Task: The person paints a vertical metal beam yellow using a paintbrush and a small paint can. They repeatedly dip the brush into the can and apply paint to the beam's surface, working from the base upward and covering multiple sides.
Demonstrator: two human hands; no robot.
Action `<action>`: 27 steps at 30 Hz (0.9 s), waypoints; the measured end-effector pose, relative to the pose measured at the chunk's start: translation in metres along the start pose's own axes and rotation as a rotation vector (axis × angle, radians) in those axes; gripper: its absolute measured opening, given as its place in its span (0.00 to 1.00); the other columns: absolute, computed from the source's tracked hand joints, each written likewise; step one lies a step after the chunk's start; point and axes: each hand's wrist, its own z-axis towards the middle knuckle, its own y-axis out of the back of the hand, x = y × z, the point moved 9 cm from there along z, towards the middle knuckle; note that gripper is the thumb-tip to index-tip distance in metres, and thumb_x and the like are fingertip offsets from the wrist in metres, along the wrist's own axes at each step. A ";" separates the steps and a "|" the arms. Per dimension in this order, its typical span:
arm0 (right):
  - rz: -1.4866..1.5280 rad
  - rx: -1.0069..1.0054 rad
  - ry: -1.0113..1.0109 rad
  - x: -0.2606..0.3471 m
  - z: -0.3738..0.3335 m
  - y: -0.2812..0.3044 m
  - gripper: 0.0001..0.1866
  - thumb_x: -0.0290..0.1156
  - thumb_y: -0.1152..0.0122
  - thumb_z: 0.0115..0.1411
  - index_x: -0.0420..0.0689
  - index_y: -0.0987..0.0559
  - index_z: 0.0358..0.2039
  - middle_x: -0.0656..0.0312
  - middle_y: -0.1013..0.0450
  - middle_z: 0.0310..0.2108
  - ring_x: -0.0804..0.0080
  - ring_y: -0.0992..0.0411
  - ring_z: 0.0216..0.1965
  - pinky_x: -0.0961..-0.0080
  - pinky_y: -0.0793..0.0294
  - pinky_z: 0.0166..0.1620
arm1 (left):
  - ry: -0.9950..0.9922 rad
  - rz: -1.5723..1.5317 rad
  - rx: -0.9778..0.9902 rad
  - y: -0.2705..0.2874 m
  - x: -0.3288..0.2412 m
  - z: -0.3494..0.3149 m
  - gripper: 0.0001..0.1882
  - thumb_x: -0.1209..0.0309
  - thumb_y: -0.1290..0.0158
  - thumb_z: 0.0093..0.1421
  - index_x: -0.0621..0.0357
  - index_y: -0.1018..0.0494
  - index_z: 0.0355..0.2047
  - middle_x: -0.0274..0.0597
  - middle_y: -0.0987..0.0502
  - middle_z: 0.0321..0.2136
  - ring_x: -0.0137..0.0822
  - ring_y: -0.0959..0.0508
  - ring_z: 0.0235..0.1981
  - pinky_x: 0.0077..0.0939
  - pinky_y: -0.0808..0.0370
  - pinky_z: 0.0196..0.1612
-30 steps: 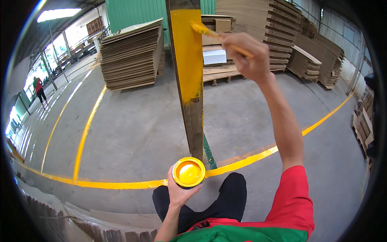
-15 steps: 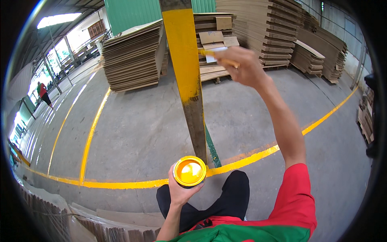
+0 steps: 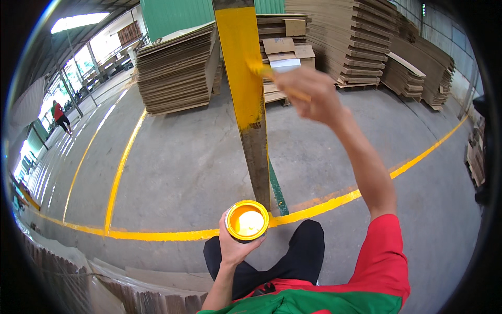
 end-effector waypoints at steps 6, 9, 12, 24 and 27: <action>0.215 0.343 -0.177 0.037 -0.095 -0.063 0.15 0.18 0.33 0.54 0.45 0.18 0.43 0.57 0.18 0.40 0.57 0.20 0.43 0.64 0.19 0.45 | 0.022 -0.009 0.005 -0.001 0.001 -0.009 0.57 0.71 0.20 0.39 0.65 0.42 0.66 0.48 0.27 0.58 0.41 0.26 0.61 0.38 0.31 0.67; 0.360 0.483 -0.272 0.042 -0.110 -0.085 0.16 0.18 0.36 0.54 0.45 0.18 0.43 0.57 0.18 0.38 0.56 0.20 0.42 0.62 0.20 0.46 | 0.003 -0.003 0.005 -0.002 0.002 -0.013 0.57 0.70 0.21 0.39 0.65 0.42 0.66 0.48 0.27 0.58 0.41 0.26 0.61 0.38 0.31 0.67; 0.389 0.366 -0.191 0.035 -0.078 -0.078 0.16 0.18 0.36 0.56 0.45 0.17 0.45 0.56 0.18 0.37 0.56 0.20 0.42 0.63 0.19 0.45 | 0.028 -0.052 0.002 -0.006 0.009 -0.016 0.57 0.71 0.21 0.39 0.65 0.42 0.66 0.48 0.27 0.58 0.41 0.26 0.61 0.38 0.31 0.67; -0.229 0.012 0.184 0.038 -0.014 -0.032 0.16 0.16 0.32 0.53 0.44 0.16 0.43 0.60 0.16 0.47 0.64 0.17 0.43 0.74 0.17 0.41 | 0.071 -0.031 0.041 -0.009 0.043 -0.029 0.57 0.68 0.20 0.38 0.64 0.41 0.66 0.48 0.27 0.58 0.42 0.25 0.60 0.38 0.31 0.66; -0.085 0.017 0.062 0.054 -0.092 -0.068 0.17 0.15 0.32 0.51 0.42 0.16 0.42 0.52 0.18 0.50 0.56 0.17 0.47 0.67 0.16 0.47 | 0.053 -0.024 0.028 -0.007 0.052 -0.031 0.57 0.67 0.20 0.38 0.64 0.41 0.66 0.49 0.26 0.57 0.42 0.25 0.60 0.38 0.30 0.66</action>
